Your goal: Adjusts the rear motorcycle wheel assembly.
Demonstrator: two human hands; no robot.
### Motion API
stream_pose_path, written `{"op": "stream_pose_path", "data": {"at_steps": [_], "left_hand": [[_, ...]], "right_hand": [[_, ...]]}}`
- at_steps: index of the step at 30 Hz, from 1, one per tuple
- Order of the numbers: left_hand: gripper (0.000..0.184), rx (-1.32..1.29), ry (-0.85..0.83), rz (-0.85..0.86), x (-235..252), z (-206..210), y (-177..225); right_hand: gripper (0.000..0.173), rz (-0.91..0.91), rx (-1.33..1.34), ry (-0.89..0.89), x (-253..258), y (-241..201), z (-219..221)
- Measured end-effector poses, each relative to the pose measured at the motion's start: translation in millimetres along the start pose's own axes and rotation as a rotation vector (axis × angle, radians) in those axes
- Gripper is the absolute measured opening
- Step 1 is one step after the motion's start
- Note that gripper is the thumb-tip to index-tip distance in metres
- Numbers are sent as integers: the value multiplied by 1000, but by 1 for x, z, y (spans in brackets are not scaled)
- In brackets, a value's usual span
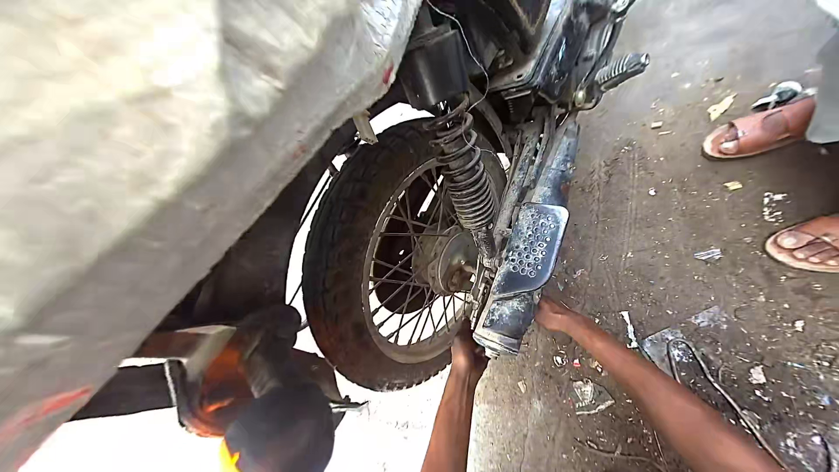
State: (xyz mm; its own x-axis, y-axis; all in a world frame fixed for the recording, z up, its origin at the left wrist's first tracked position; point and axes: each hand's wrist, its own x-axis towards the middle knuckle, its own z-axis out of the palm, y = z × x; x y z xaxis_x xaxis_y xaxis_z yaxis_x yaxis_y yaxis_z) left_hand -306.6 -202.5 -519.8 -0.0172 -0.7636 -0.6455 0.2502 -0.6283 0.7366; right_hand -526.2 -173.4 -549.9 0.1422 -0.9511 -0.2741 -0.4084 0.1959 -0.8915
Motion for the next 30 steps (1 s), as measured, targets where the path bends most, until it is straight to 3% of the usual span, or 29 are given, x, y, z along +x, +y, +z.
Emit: {"op": "stream_pose_path", "data": {"at_steps": [3, 9, 11, 13, 18, 20, 22, 24, 26, 28, 30], "left_hand": [[55, 60, 15, -13, 4, -2, 1], [25, 435, 43, 469, -11, -14, 5], [19, 492, 12, 529, -9, -16, 2], [24, 448, -18, 468, -7, -13, -1], [58, -44, -41, -50, -3, -5, 0], [58, 0, -28, -77, -4, -4, 4], [49, 190, 10, 52, -8, -7, 5], [30, 392, 30, 329, -13, -11, 3], [25, 451, 12, 519, -13, -16, 0], [22, 436, 0, 601, -11, -18, -5], [20, 378, -33, 539, -9, -17, -8]], "right_hand": [[25, 33, -31, 26, 3, 5, 5], [34, 55, -31, 42, 1, -1, 10], [37, 57, -15, 52, 1, 2, 13], [37, 40, 2, 75, 3, 8, 15], [32, 19, 1, 64, 5, 10, 16], [31, 6, 2, 66, 6, 10, 15], [32, 2, 4, 64, 6, 11, 15], [35, 14, -3, 67, 5, 12, 16], [37, 47, 0, 63, 5, 10, 14], [37, 50, 6, 58, 5, 10, 14], [37, 44, 1, 53, 4, 10, 13]]}}
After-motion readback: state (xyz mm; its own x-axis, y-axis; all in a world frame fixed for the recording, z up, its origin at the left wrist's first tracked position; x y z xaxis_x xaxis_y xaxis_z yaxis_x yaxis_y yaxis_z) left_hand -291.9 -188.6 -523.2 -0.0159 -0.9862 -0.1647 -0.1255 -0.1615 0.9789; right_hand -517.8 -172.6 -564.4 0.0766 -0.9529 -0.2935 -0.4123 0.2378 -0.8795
